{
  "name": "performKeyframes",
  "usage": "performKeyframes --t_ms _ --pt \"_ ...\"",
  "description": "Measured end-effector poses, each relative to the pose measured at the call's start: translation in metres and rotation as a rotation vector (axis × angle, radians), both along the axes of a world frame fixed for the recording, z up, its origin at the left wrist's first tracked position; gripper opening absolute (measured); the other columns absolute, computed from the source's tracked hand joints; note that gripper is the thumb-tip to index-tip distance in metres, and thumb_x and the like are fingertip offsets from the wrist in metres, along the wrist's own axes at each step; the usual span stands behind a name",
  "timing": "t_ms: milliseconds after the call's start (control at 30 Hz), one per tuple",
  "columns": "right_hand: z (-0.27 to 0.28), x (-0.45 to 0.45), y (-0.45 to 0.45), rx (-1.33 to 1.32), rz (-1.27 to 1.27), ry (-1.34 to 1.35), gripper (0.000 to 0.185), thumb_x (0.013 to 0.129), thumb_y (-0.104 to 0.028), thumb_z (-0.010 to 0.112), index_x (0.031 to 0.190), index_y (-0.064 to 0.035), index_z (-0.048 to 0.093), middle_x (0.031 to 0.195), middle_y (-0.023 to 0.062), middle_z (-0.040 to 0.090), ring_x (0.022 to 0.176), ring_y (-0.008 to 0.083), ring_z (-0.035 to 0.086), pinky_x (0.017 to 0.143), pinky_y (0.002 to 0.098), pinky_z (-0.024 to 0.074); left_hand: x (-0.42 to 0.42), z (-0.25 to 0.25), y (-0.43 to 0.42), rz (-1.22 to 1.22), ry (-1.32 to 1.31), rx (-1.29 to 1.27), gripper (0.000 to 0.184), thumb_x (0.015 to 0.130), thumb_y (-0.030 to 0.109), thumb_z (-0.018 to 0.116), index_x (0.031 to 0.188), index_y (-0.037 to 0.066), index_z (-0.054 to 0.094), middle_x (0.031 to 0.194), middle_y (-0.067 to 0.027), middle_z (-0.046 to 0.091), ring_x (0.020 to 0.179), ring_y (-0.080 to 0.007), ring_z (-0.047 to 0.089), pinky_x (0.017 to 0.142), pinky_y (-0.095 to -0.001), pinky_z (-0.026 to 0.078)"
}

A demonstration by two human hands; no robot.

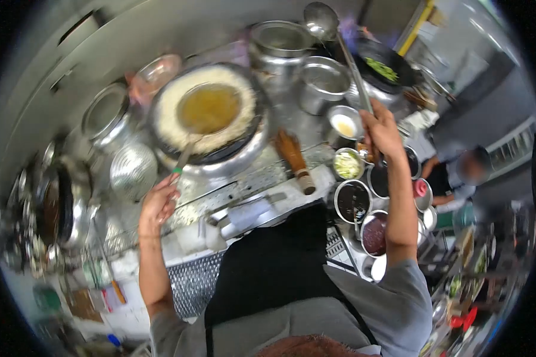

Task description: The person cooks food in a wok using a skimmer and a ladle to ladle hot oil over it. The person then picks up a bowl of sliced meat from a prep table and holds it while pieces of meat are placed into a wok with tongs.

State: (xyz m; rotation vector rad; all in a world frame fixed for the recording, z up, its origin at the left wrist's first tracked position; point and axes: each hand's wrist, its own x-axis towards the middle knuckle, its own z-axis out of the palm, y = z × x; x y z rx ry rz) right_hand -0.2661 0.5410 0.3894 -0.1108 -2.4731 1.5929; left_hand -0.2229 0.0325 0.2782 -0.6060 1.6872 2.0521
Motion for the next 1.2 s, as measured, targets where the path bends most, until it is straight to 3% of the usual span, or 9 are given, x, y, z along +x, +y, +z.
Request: performKeyframes --t_ms 133,200,267,433,600,700,833,1067,1200 --pt "-0.010 0.001 -0.037 -0.286 0.238 -0.187 0.047 0.091 -0.012 0.055 0.133 0.0054 0.042 0.060 -0.0006 0.049 0.039 0.0079 0.044 0.031 0.0250 0.0353 -0.001 -0.008 -0.001 0.036 0.027 0.049 0.039 0.093 0.008 0.050 0.132 0.009 0.049 0.074 -0.0031 0.058 0.036 -0.0035 0.035 0.028 -0.0192 0.023" --pt "-0.022 -0.003 -0.060 -0.243 0.233 -0.288 0.060 0.091 -0.013 0.057 0.142 0.0030 0.031 0.060 -0.0001 0.049 0.040 0.0090 0.045 0.033 0.0253 0.0366 -0.002 -0.010 -0.001 -0.012 0.037 0.143 0.039 0.094 0.008 0.050 0.133 0.009 0.048 0.074 -0.0035 0.058 0.036 -0.0034 0.035 0.028 -0.0191 0.024" --pt "-0.044 -0.017 -0.079 -0.190 0.335 -0.348 0.055 0.091 -0.014 0.057 0.138 0.0038 0.037 0.060 0.0005 0.049 0.041 0.0093 0.047 0.033 0.0257 0.0369 -0.002 -0.009 0.000 -0.008 0.034 0.153 0.039 0.094 0.008 0.050 0.133 0.008 0.047 0.074 -0.0037 0.058 0.036 -0.0035 0.035 0.028 -0.0191 0.024" --pt "-0.072 -0.033 -0.131 0.016 0.439 -0.268 0.027 0.091 -0.015 0.055 0.112 0.0020 0.055 0.060 0.0010 0.049 0.043 0.0120 0.049 0.034 0.0301 0.0381 -0.002 -0.005 0.004 0.001 0.019 0.132 0.040 0.093 0.007 0.050 0.133 0.008 0.046 0.074 -0.0037 0.058 0.036 -0.0039 0.035 0.029 -0.0202 0.026" --pt "-0.063 -0.020 -0.148 -0.157 0.435 -0.520 0.015 0.094 -0.018 0.051 0.087 -0.0048 0.051 0.062 -0.0006 0.046 0.042 0.0097 0.046 0.032 0.0285 0.0380 -0.006 0.000 0.007 -0.003 0.016 0.112 0.041 0.093 0.008 0.049 0.134 0.008 0.045 0.073 -0.0035 0.058 0.036 -0.0044 0.035 0.030 -0.0212 0.028" --pt "-0.041 -0.015 -0.146 -0.721 0.378 -0.780 0.020 0.092 -0.020 0.053 0.080 -0.0051 0.050 0.052 0.0000 0.042 0.038 0.0130 0.041 0.032 0.0310 0.0339 -0.005 0.000 0.005 -0.021 0.017 0.103 0.041 0.094 0.008 0.048 0.134 0.008 0.045 0.073 -0.0035 0.058 0.036 -0.0045 0.034 0.029 -0.0213 0.028" --pt "-0.016 -0.033 -0.126 -1.643 0.303 -1.129 0.028 0.098 -0.014 0.041 0.117 0.0048 0.033 0.074 0.0044 0.043 0.043 0.0093 0.043 0.031 0.0222 0.0315 -0.004 0.000 0.002 -0.030 0.020 0.107 0.039 0.095 0.008 0.048 0.133 0.008 0.046 0.073 -0.0034 0.057 0.035 -0.0047 0.034 0.028 -0.0212 0.027" --pt "0.002 -0.030 -0.110 -1.909 0.330 -1.134 0.036 0.100 -0.017 0.037 0.123 0.0092 0.027 0.072 0.0047 0.041 0.044 0.0116 0.045 0.032 0.0232 0.0323 0.004 0.005 0.005 0.004 0.017 0.049 0.042 0.095 0.009 0.049 0.136 0.009 0.045 0.074 -0.0037 0.057 0.035 -0.0051 0.033 0.028 -0.0209 0.027" --pt "0.001 -0.029 -0.076 -2.042 0.421 -1.072 0.045 0.102 -0.024 0.032 0.133 0.0085 0.023 0.083 0.0088 0.042 0.047 0.0139 0.048 0.033 0.0269 0.0336 0.002 -0.004 -0.001 0.000 0.011 0.027 0.045 0.093 0.007 0.047 0.138 0.010 0.043 0.075 -0.0042 0.057 0.035 -0.0049 0.033 0.027 -0.0215 0.026"
